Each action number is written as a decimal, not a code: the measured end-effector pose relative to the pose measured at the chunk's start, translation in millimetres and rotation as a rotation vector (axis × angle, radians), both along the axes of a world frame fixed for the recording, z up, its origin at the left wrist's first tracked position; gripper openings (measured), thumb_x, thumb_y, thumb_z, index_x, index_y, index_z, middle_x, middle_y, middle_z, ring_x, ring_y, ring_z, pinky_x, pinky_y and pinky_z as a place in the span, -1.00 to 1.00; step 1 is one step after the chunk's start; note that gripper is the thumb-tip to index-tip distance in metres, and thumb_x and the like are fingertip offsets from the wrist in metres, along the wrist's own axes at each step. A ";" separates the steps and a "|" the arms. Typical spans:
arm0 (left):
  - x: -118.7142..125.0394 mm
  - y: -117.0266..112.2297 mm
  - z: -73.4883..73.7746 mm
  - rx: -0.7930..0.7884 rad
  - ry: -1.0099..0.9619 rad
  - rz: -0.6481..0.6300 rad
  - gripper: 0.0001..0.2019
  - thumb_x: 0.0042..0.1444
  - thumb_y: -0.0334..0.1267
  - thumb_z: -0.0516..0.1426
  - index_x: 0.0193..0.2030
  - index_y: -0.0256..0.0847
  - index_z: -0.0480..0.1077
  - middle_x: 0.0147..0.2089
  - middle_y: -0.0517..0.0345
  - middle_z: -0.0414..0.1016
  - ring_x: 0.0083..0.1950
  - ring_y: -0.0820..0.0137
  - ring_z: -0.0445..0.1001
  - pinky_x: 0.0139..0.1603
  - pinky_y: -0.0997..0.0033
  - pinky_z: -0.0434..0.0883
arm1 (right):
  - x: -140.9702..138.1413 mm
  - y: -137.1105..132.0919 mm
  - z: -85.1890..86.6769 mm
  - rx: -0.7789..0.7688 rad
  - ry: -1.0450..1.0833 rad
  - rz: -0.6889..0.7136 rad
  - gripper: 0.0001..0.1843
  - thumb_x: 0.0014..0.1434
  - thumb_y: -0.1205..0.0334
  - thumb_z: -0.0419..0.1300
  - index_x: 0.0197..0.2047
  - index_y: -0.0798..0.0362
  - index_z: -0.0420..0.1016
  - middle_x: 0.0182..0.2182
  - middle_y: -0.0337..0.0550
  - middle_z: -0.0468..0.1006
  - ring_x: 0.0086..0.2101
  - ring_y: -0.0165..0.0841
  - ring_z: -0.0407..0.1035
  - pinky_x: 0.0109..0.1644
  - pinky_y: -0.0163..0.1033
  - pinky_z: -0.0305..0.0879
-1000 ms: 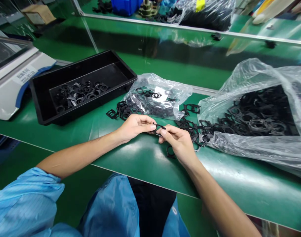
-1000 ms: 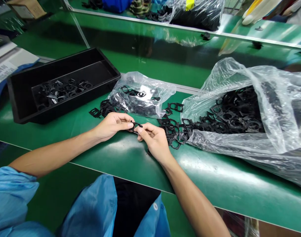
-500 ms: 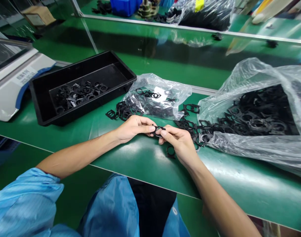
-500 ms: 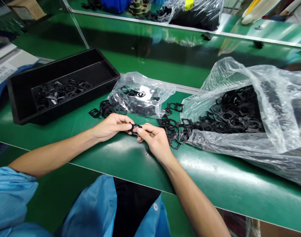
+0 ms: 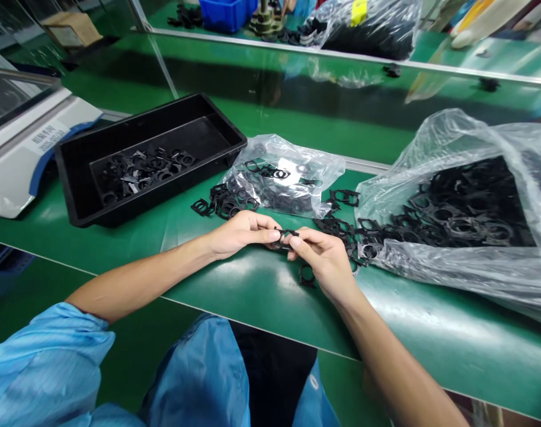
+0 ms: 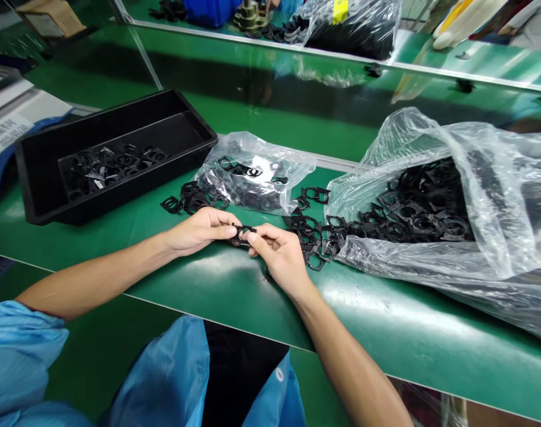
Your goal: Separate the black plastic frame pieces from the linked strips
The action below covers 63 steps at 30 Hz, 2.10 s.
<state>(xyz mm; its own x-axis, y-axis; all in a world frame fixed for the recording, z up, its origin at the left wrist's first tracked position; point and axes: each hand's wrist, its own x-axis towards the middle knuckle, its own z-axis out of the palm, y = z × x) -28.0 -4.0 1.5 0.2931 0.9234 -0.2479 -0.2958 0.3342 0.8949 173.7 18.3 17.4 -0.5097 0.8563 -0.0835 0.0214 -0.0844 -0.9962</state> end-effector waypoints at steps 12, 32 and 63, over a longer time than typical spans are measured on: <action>1.0 0.4 1.6 -0.002 0.068 0.025 -0.55 -0.21 0.04 0.50 -0.48 -0.35 0.55 -0.46 0.09 0.60 -0.38 0.45 0.51 -0.17 0.40 0.46 | 0.8 -1.0 -0.7 0.089 -0.025 -0.038 -0.69 0.16 -0.05 0.39 -0.37 0.05 0.63 -0.46 -0.21 0.49 -0.49 -0.43 0.38 -0.33 -0.26 0.40; 1.7 -0.2 1.8 0.007 0.114 0.031 -0.55 -0.19 0.06 0.48 -0.51 -0.33 0.54 -0.48 0.08 0.59 -0.39 0.44 0.52 -0.20 0.42 0.45 | 0.9 -1.3 -1.4 0.105 -0.025 -0.033 -0.63 0.16 -0.12 0.37 -0.32 0.04 0.71 -0.38 -0.16 0.53 -0.49 -0.44 0.38 -0.36 -0.26 0.42; 5.5 -2.2 1.0 0.008 0.105 0.097 -0.56 -0.20 0.04 0.49 -0.51 -0.32 0.52 -0.49 0.14 0.59 -0.40 0.48 0.53 -0.23 0.48 0.45 | 0.3 -0.3 -2.1 0.105 -0.020 -0.055 -0.67 0.15 -0.10 0.39 -0.32 0.02 0.72 -0.41 -0.18 0.53 -0.48 -0.43 0.38 -0.32 -0.24 0.46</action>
